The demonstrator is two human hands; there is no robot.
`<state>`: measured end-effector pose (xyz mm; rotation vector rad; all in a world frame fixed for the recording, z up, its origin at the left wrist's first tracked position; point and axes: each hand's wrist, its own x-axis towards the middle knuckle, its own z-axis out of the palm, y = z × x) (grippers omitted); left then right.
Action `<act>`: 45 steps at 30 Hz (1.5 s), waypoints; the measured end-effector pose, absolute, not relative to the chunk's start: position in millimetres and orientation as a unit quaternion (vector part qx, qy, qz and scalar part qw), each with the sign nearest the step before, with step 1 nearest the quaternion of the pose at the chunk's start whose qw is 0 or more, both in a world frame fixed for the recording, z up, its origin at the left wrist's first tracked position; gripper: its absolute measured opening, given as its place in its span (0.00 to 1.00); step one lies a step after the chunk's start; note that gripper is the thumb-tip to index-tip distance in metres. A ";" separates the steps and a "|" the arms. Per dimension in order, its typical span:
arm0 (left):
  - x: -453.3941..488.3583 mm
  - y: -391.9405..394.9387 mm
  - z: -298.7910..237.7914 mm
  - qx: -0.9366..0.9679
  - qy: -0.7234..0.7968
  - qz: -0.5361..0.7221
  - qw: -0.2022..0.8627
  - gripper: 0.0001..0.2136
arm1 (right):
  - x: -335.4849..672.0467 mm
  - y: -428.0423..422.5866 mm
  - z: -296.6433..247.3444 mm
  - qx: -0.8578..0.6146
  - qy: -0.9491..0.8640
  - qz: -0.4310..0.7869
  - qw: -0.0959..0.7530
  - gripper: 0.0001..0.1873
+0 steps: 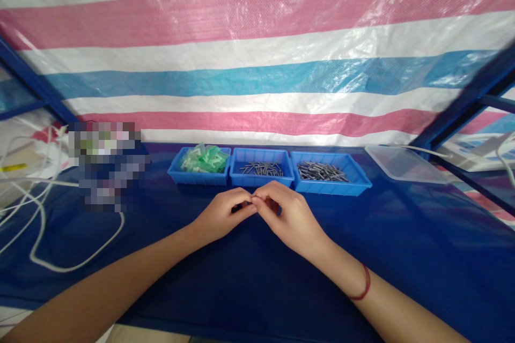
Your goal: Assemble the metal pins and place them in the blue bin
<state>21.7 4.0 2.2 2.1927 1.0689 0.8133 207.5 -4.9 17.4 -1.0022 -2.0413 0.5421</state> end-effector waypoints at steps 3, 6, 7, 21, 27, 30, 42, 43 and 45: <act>21.1 4.8 3.9 0.803 0.417 0.317 0.284 0.11 | 210.2 -3.0 17.5 -0.402 -0.804 0.201 0.389 0.08; 20.4 4.6 6.1 0.781 0.432 0.352 0.281 0.10 | 212.9 -1.5 17.2 -0.407 -0.818 0.177 0.367 0.07; 20.4 4.3 6.9 0.776 0.436 0.361 0.277 0.10 | 213.6 -1.3 17.5 -0.405 -0.826 0.164 0.357 0.07; 19.7 1.1 4.1 0.874 0.389 0.226 0.182 0.11 | 281.0 44.9 29.6 -0.592 -0.715 -0.139 0.345 0.10; 19.7 0.9 2.4 0.885 0.389 0.202 0.156 0.10 | 306.8 58.5 17.2 -0.657 -0.701 -0.171 0.220 0.16; 19.4 -0.3 3.7 0.892 0.385 0.183 0.148 0.11 | 305.1 57.4 18.5 -0.650 -0.697 -0.178 0.243 0.16; 17.1 -3.0 4.3 0.915 0.365 0.139 0.103 0.10 | 254.3 20.4 38.1 -0.512 -0.815 -0.067 0.262 0.23; 17.1 -3.1 4.3 0.915 0.365 0.138 0.100 0.10 | 250.1 18.0 36.5 -0.491 -0.840 -0.039 0.228 0.21; 17.1 -3.3 4.1 0.917 0.365 0.134 0.093 0.10 | 240.9 14.2 30.5 -0.467 -0.870 0.002 0.158 0.16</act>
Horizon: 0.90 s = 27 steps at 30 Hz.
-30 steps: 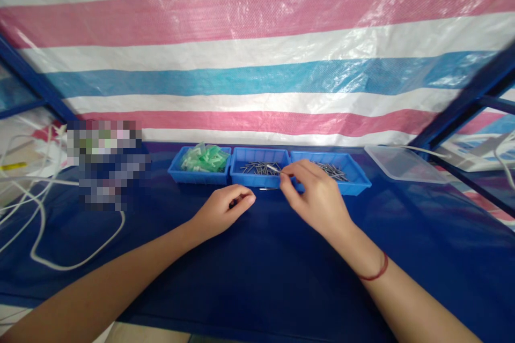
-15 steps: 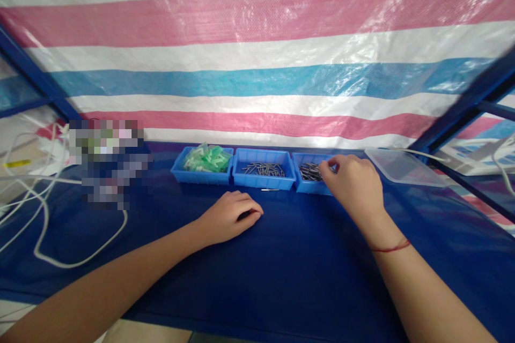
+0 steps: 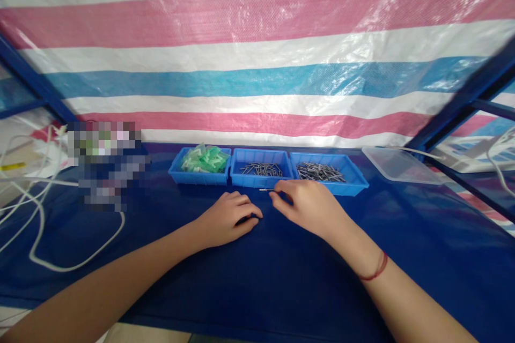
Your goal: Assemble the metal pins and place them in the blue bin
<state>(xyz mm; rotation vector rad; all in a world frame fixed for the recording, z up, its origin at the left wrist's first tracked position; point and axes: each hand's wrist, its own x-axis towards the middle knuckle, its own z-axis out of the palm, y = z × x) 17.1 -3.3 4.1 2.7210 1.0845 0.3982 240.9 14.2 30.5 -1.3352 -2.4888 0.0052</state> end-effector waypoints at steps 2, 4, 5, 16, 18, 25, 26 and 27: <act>17.3 -3.4 3.6 0.917 0.367 0.132 0.084 0.10 | 231.0 11.9 22.3 -0.465 -0.879 0.010 0.105 0.14; 17.7 -3.3 3.1 0.918 0.365 0.130 0.078 0.10 | 221.4 10.5 14.4 -0.478 -0.875 0.005 0.072 0.15; 18.1 -3.2 2.8 0.919 0.365 0.130 0.075 0.10 | 217.0 10.0 11.1 -0.492 -0.869 0.003 0.059 0.15; 21.6 -1.7 -1.5 0.908 0.381 0.161 0.074 0.09 | 205.3 6.0 2.5 -0.551 -0.832 -0.021 0.061 0.17; 21.3 -1.6 -2.1 0.908 0.379 0.161 0.073 0.09 | 205.2 6.1 0.8 -0.552 -0.831 -0.024 0.064 0.16; 21.3 -2.1 -3.0 0.904 0.381 0.172 0.084 0.09 | 208.5 8.3 -3.0 -0.519 -0.849 -0.014 0.100 0.10; 21.6 -1.9 -3.3 0.901 0.385 0.177 0.087 0.09 | 209.3 8.2 -3.2 -0.506 -0.855 -0.019 0.109 0.09; 21.8 -1.7 -3.6 0.898 0.391 0.184 0.089 0.08 | 209.9 8.0 -3.3 -0.492 -0.862 -0.028 0.119 0.09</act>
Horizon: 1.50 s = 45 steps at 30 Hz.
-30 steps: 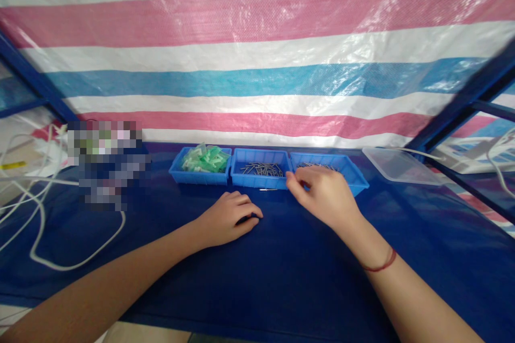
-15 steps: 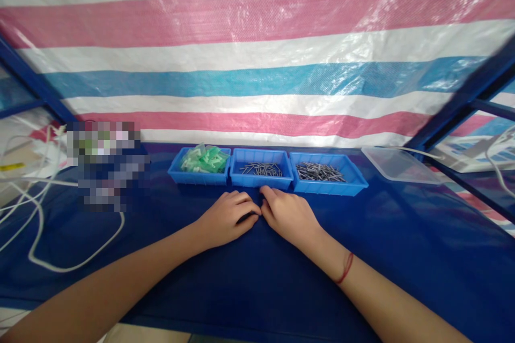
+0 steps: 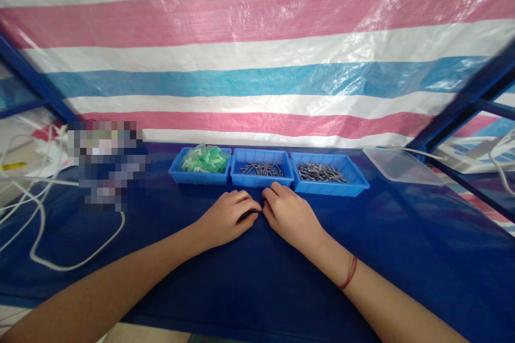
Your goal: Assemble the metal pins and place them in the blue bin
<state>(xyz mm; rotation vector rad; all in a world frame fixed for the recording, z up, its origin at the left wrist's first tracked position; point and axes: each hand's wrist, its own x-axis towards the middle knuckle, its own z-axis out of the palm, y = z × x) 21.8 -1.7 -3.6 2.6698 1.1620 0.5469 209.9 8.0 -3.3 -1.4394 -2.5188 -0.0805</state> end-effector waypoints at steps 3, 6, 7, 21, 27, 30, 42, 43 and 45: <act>22.3 -0.8 -4.9 0.880 0.414 0.212 0.092 0.06 | 210.6 6.5 -3.8 -0.448 -0.881 -0.057 0.144 0.07; 22.2 0.1 -7.0 0.867 0.433 0.229 0.091 0.05 | 209.9 5.1 -5.9 -0.415 -0.895 -0.074 0.148 0.07; 22.1 0.3 -7.7 0.866 0.435 0.230 0.090 0.05 | 209.6 4.9 -7.0 -0.409 -0.897 -0.076 0.148 0.07; 20.9 0.7 -3.2 0.884 0.421 0.186 0.082 0.12 | 206.3 2.0 -4.7 -0.383 -0.903 0.058 0.185 0.10; 18.7 4.2 -4.9 0.873 0.409 0.229 0.134 0.14 | 205.1 3.7 -0.8 -0.399 -0.843 0.209 0.295 0.07; 18.3 6.0 -5.3 0.842 0.423 0.278 0.184 0.13 | 206.7 6.6 -0.5 -0.424 -0.789 0.290 0.337 0.08; 21.5 4.6 -1.6 0.777 0.438 0.365 0.268 0.09 | 205.5 8.0 4.0 -0.443 -0.687 0.397 0.418 0.16; 21.4 4.7 -2.0 0.777 0.437 0.365 0.270 0.09 | 205.7 8.0 3.9 -0.443 -0.687 0.392 0.422 0.15; 21.2 5.1 -3.2 0.776 0.435 0.365 0.275 0.09 | 205.8 8.1 3.3 -0.442 -0.688 0.383 0.430 0.15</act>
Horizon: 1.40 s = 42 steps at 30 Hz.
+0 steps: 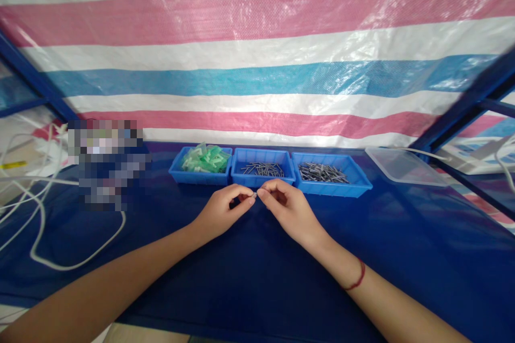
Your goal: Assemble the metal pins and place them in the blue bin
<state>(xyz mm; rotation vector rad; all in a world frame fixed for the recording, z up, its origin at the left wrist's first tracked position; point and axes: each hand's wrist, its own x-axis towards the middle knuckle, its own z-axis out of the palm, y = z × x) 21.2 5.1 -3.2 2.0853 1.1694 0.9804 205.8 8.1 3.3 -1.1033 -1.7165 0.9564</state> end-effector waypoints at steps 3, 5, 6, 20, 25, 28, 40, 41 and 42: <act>21.3 5.5 -3.9 0.779 0.432 0.357 0.282 0.07 | 205.5 8.1 0.9 -0.439 -0.694 0.372 0.433 0.14; 21.7 5.2 -3.0 0.789 0.429 0.339 0.282 0.07 | 205.3 7.9 -1.1 -0.435 -0.703 0.361 0.431 0.14; 22.0 4.9 -2.3 0.795 0.427 0.327 0.281 0.08 | 205.3 7.7 -2.0 -0.433 -0.709 0.353 0.430 0.13; 20.0 4.2 0.1 0.749 0.456 0.362 0.318 0.12 | 209.2 6.2 8.0 -0.420 -0.795 0.215 0.382 0.09; 21.3 3.6 -2.5 0.730 0.466 0.359 0.349 0.14 | 218.3 8.7 16.6 -0.401 -0.820 0.120 0.391 0.09; 21.7 2.3 -2.1 0.742 0.468 0.336 0.344 0.15 | 232.9 16.8 24.1 -0.433 -0.799 0.036 0.415 0.09; 21.0 0.8 2.3 0.799 0.440 0.298 0.280 0.12 | 319.2 67.0 17.2 -0.638 -0.696 -0.127 0.303 0.10; 20.9 1.3 1.4 0.803 0.436 0.298 0.276 0.12 | 320.0 68.3 15.4 -0.633 -0.698 -0.128 0.309 0.10; 20.9 1.7 0.6 0.805 0.433 0.299 0.273 0.12 | 319.0 68.7 14.3 -0.626 -0.698 -0.130 0.322 0.10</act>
